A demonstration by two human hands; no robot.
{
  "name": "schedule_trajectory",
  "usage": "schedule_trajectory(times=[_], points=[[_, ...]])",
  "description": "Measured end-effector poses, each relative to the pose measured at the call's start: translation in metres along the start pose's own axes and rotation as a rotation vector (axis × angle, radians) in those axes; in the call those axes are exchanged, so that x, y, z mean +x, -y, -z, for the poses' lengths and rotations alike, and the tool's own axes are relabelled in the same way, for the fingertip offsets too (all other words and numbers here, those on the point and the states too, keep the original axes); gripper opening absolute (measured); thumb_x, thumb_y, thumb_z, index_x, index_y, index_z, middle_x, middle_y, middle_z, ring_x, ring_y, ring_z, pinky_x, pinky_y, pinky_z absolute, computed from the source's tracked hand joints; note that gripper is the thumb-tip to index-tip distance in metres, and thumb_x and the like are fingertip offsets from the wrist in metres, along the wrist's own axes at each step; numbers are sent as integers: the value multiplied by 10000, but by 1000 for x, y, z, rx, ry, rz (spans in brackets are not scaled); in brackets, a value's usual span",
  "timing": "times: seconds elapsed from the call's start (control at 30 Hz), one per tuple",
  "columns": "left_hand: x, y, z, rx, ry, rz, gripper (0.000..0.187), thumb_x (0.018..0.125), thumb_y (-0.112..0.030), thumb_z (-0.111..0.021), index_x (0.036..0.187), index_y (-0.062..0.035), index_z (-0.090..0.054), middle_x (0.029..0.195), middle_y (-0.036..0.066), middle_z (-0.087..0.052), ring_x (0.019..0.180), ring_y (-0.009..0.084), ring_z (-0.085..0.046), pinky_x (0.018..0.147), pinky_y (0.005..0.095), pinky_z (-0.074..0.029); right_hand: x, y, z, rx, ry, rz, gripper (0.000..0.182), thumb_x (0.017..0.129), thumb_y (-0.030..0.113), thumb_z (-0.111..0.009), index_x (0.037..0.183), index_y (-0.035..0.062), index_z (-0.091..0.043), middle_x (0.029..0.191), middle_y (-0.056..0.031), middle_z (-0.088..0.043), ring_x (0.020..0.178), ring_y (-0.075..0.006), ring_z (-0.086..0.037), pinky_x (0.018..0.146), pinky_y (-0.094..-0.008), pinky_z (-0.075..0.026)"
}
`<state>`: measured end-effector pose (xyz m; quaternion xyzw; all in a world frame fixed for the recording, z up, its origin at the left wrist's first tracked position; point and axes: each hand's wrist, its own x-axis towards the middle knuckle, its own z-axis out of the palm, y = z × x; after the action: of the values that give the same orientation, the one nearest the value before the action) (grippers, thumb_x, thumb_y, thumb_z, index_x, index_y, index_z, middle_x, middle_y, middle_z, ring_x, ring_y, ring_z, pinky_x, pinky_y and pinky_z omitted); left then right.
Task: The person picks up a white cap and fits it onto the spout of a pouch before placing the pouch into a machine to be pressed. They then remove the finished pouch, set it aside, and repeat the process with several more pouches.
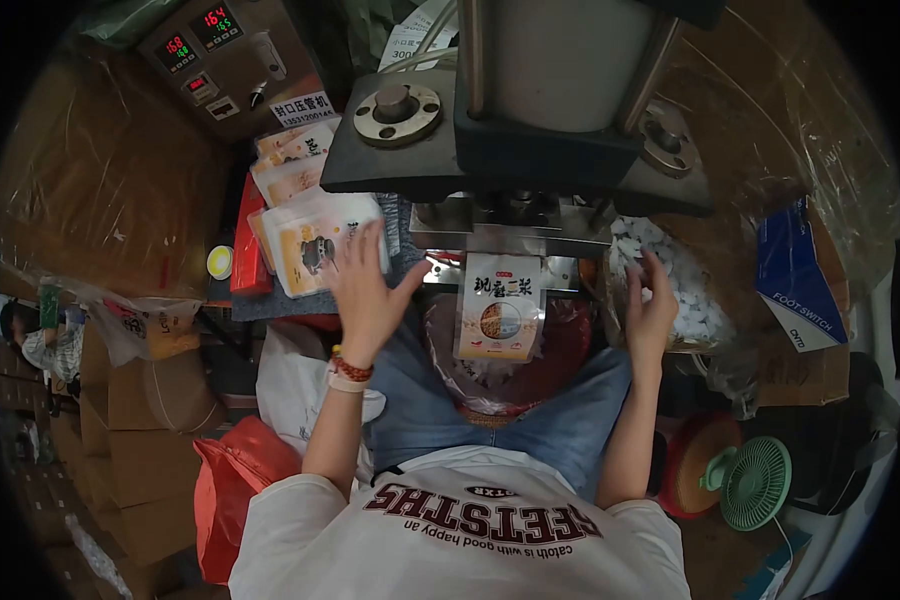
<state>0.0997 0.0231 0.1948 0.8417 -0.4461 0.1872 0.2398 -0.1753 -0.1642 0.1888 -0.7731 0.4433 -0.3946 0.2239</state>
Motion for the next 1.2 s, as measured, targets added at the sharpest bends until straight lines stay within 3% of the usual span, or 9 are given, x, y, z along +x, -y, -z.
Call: schedule_trajectory(times=[0.03,0.13,0.33,0.63,0.73,0.83,0.93,1.1,1.2], points=[[-7,18,2,221,76,41,868,748,-592,-663,1426,-127,-386,1482,80,-372,1372,253,-318,1090,579,-145,-6,10,0,201,-125,-55,208,880,-9,-594,1088,-8,-581,1038,-165,-662,896,-241,-655,781,-318,-510],[-41,58,0,170,328,-197,830,778,-565,-648,1425,-117,-382,1471,50,-392,1393,244,-305,1098,596,-133,-28,34,-2,996,25,-224,261,871,-54,-602,1124,-23,-546,1070,-157,-668,899,-163,-651,781,-258,-517],[-59,26,27,-461,228,28,449,656,91,-570,1035,-107,-709,1007,62,-711,961,249,-679,817,315,-531,-61,101,-24,1279,392,-168,273,804,-76,-673,1070,-38,-622,950,-93,-676,854,-127,-635,762,-254,-525],[-47,-25,60,-520,212,-385,480,635,65,-602,1085,-86,-671,1039,45,-693,908,262,-679,729,312,-550,-42,107,-7,162,410,797,329,731,28,-716,1054,12,-656,996,-97,-639,890,-279,-595,764,-346,-495],[-53,-40,36,-763,264,-277,293,769,-8,-648,1055,-56,-689,936,68,-709,739,197,-690,617,266,-537,-34,102,-4,247,346,677,348,785,38,-692,1124,19,-615,1089,-112,-627,951,-291,-588,820,-370,-489],[-57,-55,-4,-1171,734,399,242,909,-198,-659,952,37,-700,794,48,-706,668,39,-608,581,206,-482,-28,88,6,331,175,419,337,795,49,-692,1122,21,-614,1107,-131,-625,1000,-306,-577,849,-369,-474],[-41,-64,-24,-1539,750,715,243,907,-153,-652,1018,62,-673,937,99,-705,763,131,-676,676,261,-545,-14,58,23,239,46,254,316,815,66,-679,1120,21,-608,1108,-149,-621,1000,-318,-572,855,-366,-464],[-13,-65,-39,-1778,701,815,208,906,-131,-645,1021,41,-627,986,107,-683,831,155,-676,708,290,-564,17,-8,-5,-454,-48,304,245,867,71,-595,1104,16,-620,1051,-149,-630,898,-346,-601,794,-403,-490],[-13,-63,-41,-1738,733,819,202,904,-129,-647,1013,40,-633,976,106,-684,830,148,-672,719,278,-557,13,-5,-6,-302,151,99,267,841,41,-605,1106,12,-615,1008,-179,-621,884,-379,-604,785,-416,-483]])
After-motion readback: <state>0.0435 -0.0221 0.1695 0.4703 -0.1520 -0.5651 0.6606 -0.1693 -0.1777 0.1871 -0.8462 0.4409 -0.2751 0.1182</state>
